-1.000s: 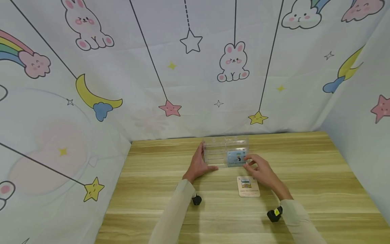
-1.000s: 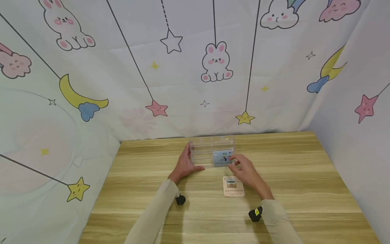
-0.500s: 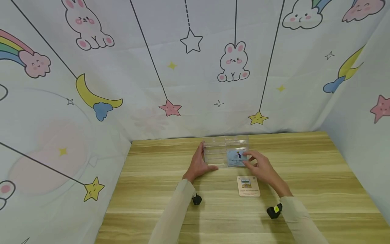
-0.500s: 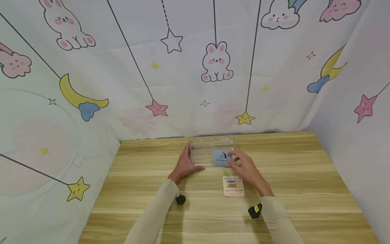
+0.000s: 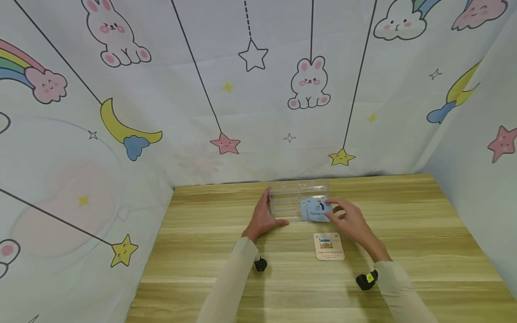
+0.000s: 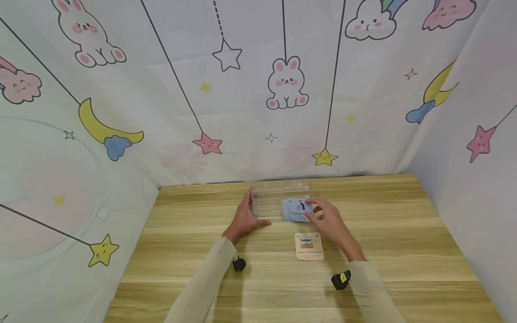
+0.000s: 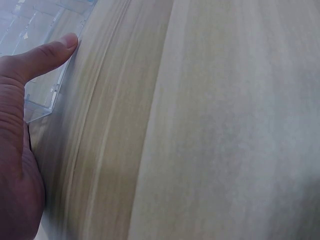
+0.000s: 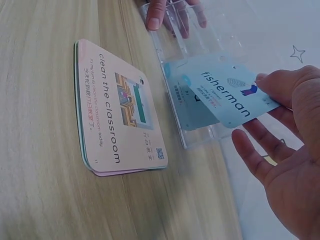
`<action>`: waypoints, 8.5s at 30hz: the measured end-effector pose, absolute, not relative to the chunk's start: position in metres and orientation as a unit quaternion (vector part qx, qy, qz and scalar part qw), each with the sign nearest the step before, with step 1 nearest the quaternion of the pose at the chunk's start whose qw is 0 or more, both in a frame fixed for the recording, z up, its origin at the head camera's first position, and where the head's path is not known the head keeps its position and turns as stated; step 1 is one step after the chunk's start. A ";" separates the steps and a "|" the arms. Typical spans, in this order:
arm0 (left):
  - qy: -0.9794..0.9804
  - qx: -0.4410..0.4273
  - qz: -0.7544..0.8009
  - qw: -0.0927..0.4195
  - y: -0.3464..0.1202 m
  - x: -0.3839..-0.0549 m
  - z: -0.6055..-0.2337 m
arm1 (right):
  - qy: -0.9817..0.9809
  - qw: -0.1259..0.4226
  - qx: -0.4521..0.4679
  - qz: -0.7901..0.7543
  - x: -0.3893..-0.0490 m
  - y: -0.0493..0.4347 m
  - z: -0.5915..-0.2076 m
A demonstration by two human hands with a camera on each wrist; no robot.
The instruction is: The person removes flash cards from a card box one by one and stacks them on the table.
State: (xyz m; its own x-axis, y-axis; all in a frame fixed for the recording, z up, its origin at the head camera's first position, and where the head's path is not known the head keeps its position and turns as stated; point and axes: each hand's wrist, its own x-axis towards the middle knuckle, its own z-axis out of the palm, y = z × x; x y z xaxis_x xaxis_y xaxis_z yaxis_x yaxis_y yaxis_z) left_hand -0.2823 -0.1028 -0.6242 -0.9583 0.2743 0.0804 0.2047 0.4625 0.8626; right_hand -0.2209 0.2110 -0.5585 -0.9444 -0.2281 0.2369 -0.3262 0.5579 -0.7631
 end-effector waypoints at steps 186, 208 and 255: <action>0.854 0.138 0.499 0.042 -0.104 -0.278 -0.624 | -0.888 0.018 0.174 0.425 -0.219 0.199 -0.569; 0.853 0.145 0.499 0.039 -0.105 -0.278 -0.624 | -0.890 0.061 0.163 0.421 -0.216 0.197 -0.549; 0.858 0.145 0.492 0.038 -0.106 -0.276 -0.621 | -0.841 -0.038 0.115 0.527 -0.160 0.210 -0.585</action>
State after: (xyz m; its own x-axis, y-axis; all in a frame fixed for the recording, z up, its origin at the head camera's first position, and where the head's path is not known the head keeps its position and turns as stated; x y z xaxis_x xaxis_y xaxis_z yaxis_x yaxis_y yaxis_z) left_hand -0.2760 -0.1063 -0.6212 -0.9547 0.2873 0.0770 0.2117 0.4745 0.8544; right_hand -0.1604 0.2103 -0.5848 -0.9707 -0.2332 0.0583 -0.1540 0.4171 -0.8957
